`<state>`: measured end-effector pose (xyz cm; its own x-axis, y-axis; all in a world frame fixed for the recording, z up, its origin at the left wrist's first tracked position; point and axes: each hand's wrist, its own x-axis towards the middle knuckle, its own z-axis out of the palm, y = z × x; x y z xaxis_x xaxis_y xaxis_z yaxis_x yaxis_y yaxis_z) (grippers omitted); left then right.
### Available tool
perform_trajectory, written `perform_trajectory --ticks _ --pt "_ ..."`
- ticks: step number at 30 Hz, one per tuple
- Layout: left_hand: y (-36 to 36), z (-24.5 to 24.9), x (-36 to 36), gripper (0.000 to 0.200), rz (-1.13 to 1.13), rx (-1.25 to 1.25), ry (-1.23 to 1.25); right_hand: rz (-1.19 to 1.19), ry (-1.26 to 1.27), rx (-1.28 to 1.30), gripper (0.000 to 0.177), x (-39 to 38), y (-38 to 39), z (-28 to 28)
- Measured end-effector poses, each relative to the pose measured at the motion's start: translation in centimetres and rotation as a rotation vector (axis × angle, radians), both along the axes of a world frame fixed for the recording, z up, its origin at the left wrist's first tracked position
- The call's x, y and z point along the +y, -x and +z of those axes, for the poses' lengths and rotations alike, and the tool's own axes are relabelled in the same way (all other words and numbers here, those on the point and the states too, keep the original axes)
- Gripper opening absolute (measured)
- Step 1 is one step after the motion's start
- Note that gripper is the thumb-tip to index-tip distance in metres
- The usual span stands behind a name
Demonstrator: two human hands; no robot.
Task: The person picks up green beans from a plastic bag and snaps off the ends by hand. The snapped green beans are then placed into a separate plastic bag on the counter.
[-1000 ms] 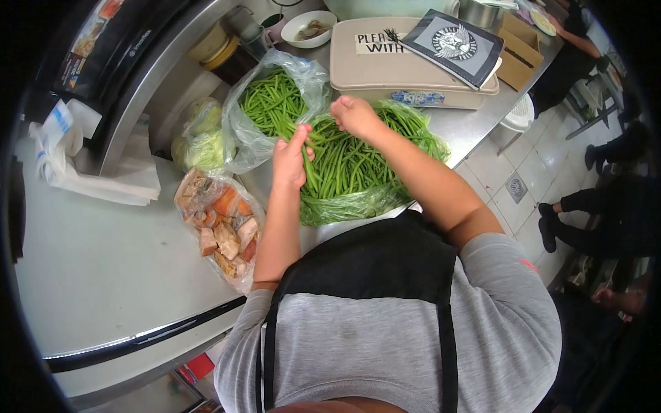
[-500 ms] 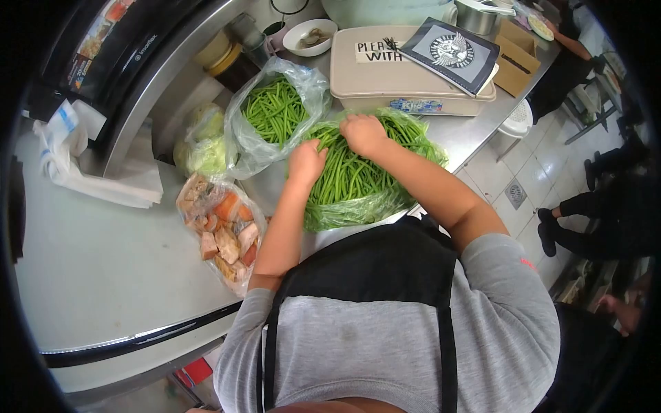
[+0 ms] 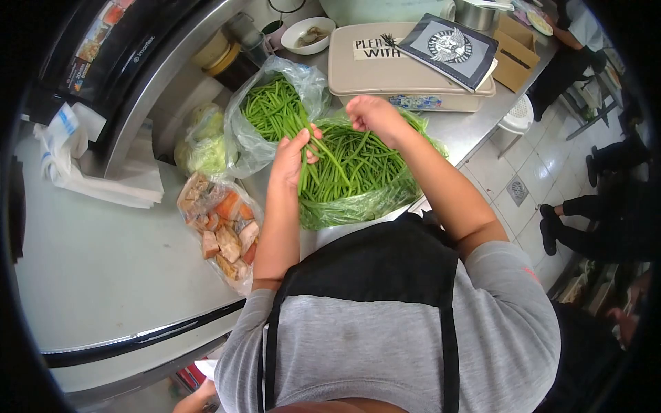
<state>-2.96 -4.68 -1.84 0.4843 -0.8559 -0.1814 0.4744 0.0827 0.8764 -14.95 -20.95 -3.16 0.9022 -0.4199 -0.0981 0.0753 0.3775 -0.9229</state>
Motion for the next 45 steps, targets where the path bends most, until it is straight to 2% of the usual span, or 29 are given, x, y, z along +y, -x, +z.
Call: perform_trajectory --ticks 1,5,8,9,12,13,14,16,17,19,21,24,27,30,31,32,33,34,35,36,38,41,44,45 --pt "0.0 0.4 0.1 0.015 0.003 0.001 0.014 0.004 0.321 0.143 0.015 1.0 0.2 0.4" --pt "-0.1 0.1 -0.6 0.016 0.096 0.061 0.075 0.12 0.471 0.023 0.017 3.2 -0.4 -1.3" --pt "-0.1 0.2 -0.6 0.017 0.113 0.032 0.075 0.112 0.758 0.118 0.017 4.7 -0.2 0.3" --pt "0.0 0.1 -0.6 0.017 0.11 0.037 0.073 0.036 0.825 0.144 0.015 5.0 -0.5 -0.1" --pt "0.5 -0.2 -0.6 0.02 0.124 0.002 0.042 0.009 0.773 0.101 0.014 5.6 -0.8 0.0" --pt "0.8 0.0 -0.6 0.023 0.181 -0.121 -0.074 -0.011 0.805 0.113 0.015 5.8 -0.9 -0.4" --pt "0.9 -0.2 -0.8 0.025 0.191 -0.121 -0.129 -0.008 0.848 0.106 0.017 5.8 -1.0 -0.8" --pt "0.3 -2.0 -1.0 0.023 0.149 -0.149 -0.128 0.022 0.821 0.113 0.019 5.7 -1.2 -0.7" --pt "1.4 -0.1 -0.9 0.018 0.201 -0.243 -0.215 0.001 0.838 0.207 0.02 6.0 -0.8 0.6" --pt "1.1 -1.5 -1.1 0.017 0.154 -0.253 -0.07 0.051 0.728 0.208 0.014 5.0 -1.3 -1.0" --pt "1.1 -1.6 -0.9 0.017 0.199 -0.231 -0.078 0.032 0.709 0.199 0.007 4.3 -1.6 -1.6" --pt "1.2 -1.4 -0.1 0.019 0.129 -0.24 -0.046 -0.063 0.603 -0.056 0.006 2.7 -2.7 -2.0" --pt "1.2 -1.5 0.1 0.03 0.18 -0.567 -0.153 -0.017 0.553 -0.091 0.012 2.7 -2.8 -1.2" --pt "0.9 -2.7 -0.7 0.038 0.139 -0.839 -0.255 -0.074 0.613 -0.142 0.013 3.7 -2.4 -0.9" --pt "1.1 -1.7 -0.4 0.039 0.093 -0.845 -0.357 -0.13 0.738 -0.043 0.014 4.2 -1.8 0.1" --pt "1.4 -1.5 -0.3 0.039 0.123 -0.937 -0.358 -0.191 0.857 0.071 0.015 4.5 -1.7 1.2" --pt "1.4 -2.3 -0.5 0.037 0.192 -1.014 -0.387 -0.273 1.052 0.03 0.017 4.0 -1.8 0.9" --pt "1.4 -2.0 -0.5 0.035 0.178 -1.055 -0.389 -0.29 1.084 0.054 0.018 4.3 -1.5 1.5" --pt "2.0 -0.1 0.1 0.034 0.166 -1.064 -0.392 -0.314 1.045 0.029 0.018 4.3 -1.3 1.5" --pt "1.9 0.2 0.1 0.032 0.12 -0.966 -0.326 -0.334 1.008 -0.007 0.018 4.2 -1.3 1.4" --pt "1.0 -1.4 -0.6 0.027 0.124 -0.981 -0.244 -0.326 0.793 -0.034 0.017 3.8 -1.3 0.5" --pt "1.3 -0.8 -0.6 0.024 0.125 -0.834 -0.145 -0.239 0.573 0.011 0.014 4.0 -0.6 1.3" --pt "1.4 -1.0 -0.4 0.021 0.069 -0.766 -0.133 0.008 -0.095 -0.052 0.012 3.9 0.1 1.9" --pt "1.5 -0.6 -0.4 0.021 0.047 -0.753 -0.108 0.054 -0.239 -0.015 0.011 4.4 0.5 2.7"
